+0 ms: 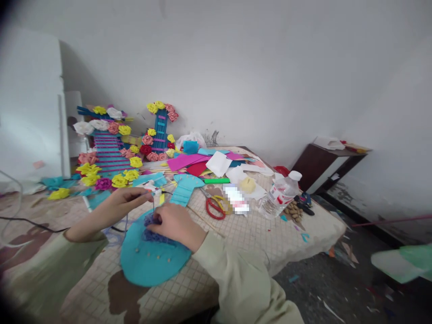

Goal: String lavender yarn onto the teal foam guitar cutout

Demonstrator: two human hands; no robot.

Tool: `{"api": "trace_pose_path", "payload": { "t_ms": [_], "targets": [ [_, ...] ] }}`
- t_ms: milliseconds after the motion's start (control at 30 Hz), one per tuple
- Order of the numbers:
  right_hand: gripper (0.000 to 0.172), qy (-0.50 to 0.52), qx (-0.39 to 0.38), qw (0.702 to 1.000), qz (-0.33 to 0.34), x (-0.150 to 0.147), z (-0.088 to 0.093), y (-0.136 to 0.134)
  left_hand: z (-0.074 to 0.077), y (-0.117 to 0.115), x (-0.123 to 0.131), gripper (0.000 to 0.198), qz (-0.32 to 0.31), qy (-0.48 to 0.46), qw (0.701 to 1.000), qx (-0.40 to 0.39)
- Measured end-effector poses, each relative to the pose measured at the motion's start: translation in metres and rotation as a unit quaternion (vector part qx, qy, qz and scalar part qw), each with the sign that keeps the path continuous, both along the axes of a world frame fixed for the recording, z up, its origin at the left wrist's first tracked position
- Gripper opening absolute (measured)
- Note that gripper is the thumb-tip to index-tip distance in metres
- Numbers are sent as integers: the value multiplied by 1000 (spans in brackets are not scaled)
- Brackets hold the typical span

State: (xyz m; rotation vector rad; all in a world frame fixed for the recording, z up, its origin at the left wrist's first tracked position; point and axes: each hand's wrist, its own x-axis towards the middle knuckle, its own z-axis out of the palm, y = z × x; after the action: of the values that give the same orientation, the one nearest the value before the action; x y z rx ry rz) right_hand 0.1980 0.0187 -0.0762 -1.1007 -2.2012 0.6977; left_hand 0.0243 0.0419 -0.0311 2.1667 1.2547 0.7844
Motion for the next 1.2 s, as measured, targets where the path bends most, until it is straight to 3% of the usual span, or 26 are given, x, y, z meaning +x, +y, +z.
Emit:
{"api": "trace_pose_path", "payload": {
  "t_ms": [100,300,433,600,833,933,1000,1067,1133,1200],
  "targets": [
    [6,54,-23,998,-3,-1,-11,2,-1,2,-3,28,19,5,1000,-6],
    [20,223,-136,965,24,25,-12,-1,-5,11,-24,32,75,0,997,-18],
    [30,307,-204,929,32,56,-13,-15,-8,15,-35,35,107,-4,994,-28],
    [39,344,-224,912,-12,113,-9,-39,-6,12,-35,33,119,-8,992,-50],
    [45,416,-143,896,-60,194,-13,-70,-9,10,-29,34,103,-22,993,-59],
    [50,480,-18,875,-63,221,-30,-77,-11,11,-27,36,107,-28,992,-56],
    [55,508,132,839,-144,238,-40,-80,-12,12,-27,36,112,-32,992,-55],
    [67,452,202,816,-298,252,-43,-85,-12,12,-27,35,114,-36,991,-57],
    [73,345,138,843,-389,263,-34,-92,-13,12,-27,35,110,-39,991,-57],
    [69,247,4,908,-338,265,-18,-101,-14,11,-27,35,98,-40,993,-58]
  ]
}}
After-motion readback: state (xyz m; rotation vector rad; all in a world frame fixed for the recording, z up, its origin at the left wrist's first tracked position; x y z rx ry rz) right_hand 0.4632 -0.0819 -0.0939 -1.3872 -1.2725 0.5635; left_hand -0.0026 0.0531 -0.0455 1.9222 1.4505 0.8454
